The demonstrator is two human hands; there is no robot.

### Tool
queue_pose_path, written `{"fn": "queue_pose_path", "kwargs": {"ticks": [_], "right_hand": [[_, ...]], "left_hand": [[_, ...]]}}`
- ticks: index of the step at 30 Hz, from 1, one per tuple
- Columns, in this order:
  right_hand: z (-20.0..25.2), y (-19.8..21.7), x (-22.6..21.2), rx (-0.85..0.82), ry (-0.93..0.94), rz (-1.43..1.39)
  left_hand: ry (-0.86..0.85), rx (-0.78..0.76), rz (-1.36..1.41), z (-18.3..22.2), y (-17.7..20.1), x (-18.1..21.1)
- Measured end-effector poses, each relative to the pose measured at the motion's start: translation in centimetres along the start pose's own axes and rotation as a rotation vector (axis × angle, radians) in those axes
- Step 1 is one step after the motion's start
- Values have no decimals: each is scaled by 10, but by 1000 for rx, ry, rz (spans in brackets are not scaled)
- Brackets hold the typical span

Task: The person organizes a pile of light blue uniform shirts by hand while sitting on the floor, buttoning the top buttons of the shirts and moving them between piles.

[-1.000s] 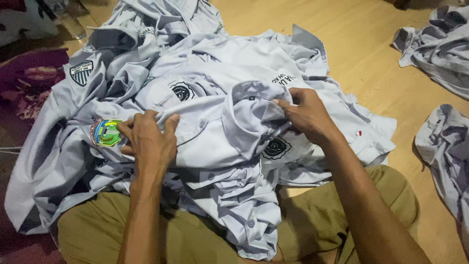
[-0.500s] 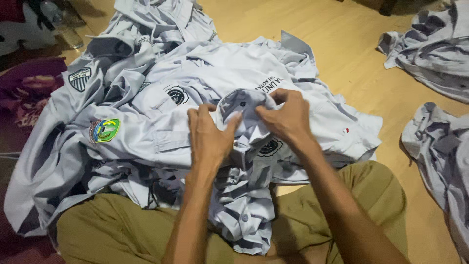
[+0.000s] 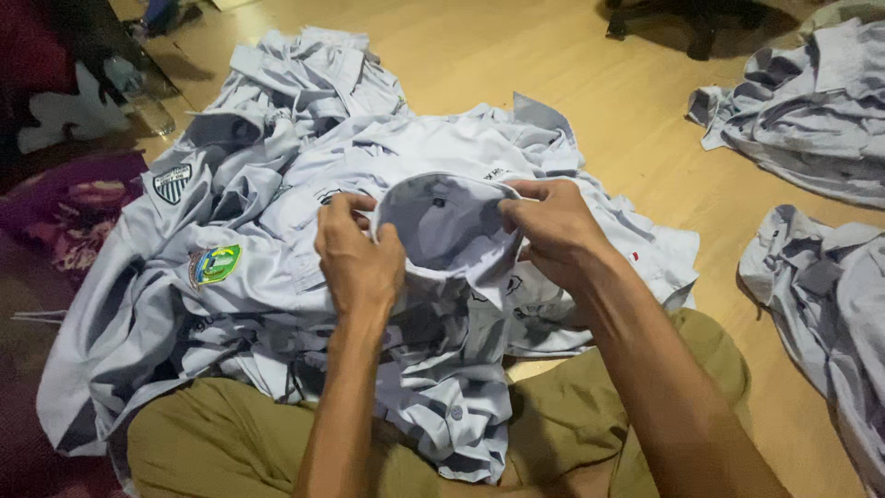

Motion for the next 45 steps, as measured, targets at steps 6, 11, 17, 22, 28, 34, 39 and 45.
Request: {"fn": "queue_pose_path", "kwargs": {"ticks": [6,11,17,22,28,34,39,45], "right_hand": [[30,33,-33,212,250,589],[59,25,-28,162,113,396],[55,3,-28,-129,200,318],[79,-12,-37,-452,284,355],[39,-18,-5,-321,583,547],[26,2,-6,-49,533,459],[65,-7,-51,-49,836,390],[30,-2,-29,12,623,363]], "left_hand": [[59,35,-49,-4,22,2],[99,-8,-91,-1,11,-32],[29,-299,-99,-1,-1,-41],[124,-401,0,-9,-19,-88],[413,-504,163,17,9,-40],[346,-698,456,23,23,-9],[-161,-489,-45,7,28,-17],[34,-449,132,3,5,3]]}}
Point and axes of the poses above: each hand's wrist, its own z-axis away from the middle knuckle, its own y-axis out of the back of the hand, x = y × z, the point moved 8 cm from there along -z, towards the middle knuckle, and after that the axes turned 4 degrees about -y, right-handed, at the moved point
